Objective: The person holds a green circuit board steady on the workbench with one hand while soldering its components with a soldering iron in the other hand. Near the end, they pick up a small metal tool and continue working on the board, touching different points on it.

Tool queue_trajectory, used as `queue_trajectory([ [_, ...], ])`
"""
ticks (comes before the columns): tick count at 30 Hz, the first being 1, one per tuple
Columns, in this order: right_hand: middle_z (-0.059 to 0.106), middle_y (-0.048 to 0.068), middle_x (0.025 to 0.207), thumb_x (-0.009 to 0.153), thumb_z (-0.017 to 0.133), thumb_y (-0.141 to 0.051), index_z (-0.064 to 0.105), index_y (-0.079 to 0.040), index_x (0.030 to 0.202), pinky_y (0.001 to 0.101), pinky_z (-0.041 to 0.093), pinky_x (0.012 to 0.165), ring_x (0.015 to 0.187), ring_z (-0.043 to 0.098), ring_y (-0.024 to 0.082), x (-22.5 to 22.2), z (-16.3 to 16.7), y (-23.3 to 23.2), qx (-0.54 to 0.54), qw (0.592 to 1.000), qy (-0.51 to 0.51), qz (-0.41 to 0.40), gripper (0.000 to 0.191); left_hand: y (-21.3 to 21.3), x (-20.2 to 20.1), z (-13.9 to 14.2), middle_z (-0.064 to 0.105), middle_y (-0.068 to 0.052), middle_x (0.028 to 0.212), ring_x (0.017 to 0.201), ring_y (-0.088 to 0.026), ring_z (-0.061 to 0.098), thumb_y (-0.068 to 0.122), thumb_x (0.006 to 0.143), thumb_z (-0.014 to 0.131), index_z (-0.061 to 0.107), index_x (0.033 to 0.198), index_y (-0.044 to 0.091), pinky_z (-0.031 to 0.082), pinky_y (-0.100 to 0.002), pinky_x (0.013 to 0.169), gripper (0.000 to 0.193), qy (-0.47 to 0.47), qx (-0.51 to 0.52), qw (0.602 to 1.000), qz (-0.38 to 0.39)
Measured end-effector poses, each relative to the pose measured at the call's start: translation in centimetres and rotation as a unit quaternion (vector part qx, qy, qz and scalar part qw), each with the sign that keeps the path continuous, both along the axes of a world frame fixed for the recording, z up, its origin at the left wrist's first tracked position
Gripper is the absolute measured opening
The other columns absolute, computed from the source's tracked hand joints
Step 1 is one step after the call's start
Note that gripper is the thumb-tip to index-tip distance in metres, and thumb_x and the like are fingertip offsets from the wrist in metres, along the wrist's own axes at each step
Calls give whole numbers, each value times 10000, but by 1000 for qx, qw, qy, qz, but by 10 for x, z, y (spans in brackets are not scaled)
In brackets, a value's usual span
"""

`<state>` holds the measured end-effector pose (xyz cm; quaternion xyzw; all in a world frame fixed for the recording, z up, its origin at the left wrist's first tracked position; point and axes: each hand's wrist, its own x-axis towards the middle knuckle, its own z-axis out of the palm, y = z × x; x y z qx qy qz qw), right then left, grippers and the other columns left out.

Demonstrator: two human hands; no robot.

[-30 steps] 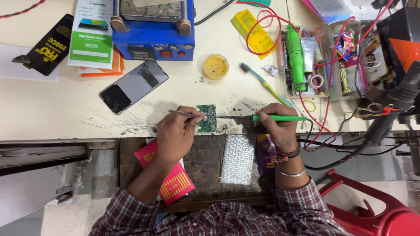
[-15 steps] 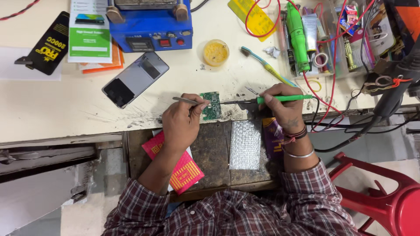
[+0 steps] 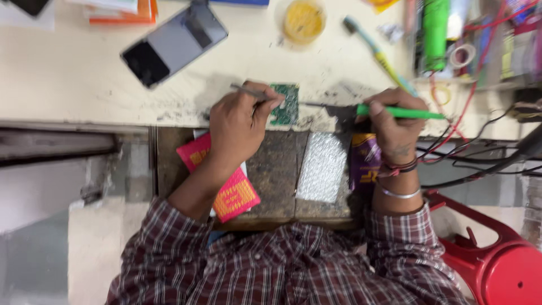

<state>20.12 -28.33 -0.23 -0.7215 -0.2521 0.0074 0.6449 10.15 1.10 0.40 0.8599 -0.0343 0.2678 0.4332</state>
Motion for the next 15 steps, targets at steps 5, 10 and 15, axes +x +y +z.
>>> queue_trajectory([
  [5, 683, 153, 827, 1075, 692, -147, 645, 73, 955, 260, 546, 589, 649, 667, 173, 4, -15, -2, 57, 998, 13, 14, 255, 1, 2, -12, 777, 13, 989, 869, -150, 775, 178, 1096, 665, 584, 1139, 102, 583, -312, 707, 119, -10, 3, 1000, -15],
  [10, 674, 178, 813, 1093, 710, -153, 648, 104, 946, 287, 566, 594, 632, 677, 216, 8, -21, -2, 53, 998, -7, 21, 303, 2, 6, -21, 778, 16, 967, 848, -138, 768, 177, 1083, 685, 594, 1128, 112, 577, -311, 702, 121, -16, 18, 1000, -14],
  [15, 673, 188, 817, 1104, 719, -164, 651, 108, 947, 276, 550, 581, 620, 664, 214, 8, -16, -5, 41, 999, -1, 4, 322, 1, 7, -24, 776, 11, 984, 870, -134, 766, 182, 1081, 689, 601, 1130, 120, 584, -306, 713, 119, -23, 10, 1000, -11],
])
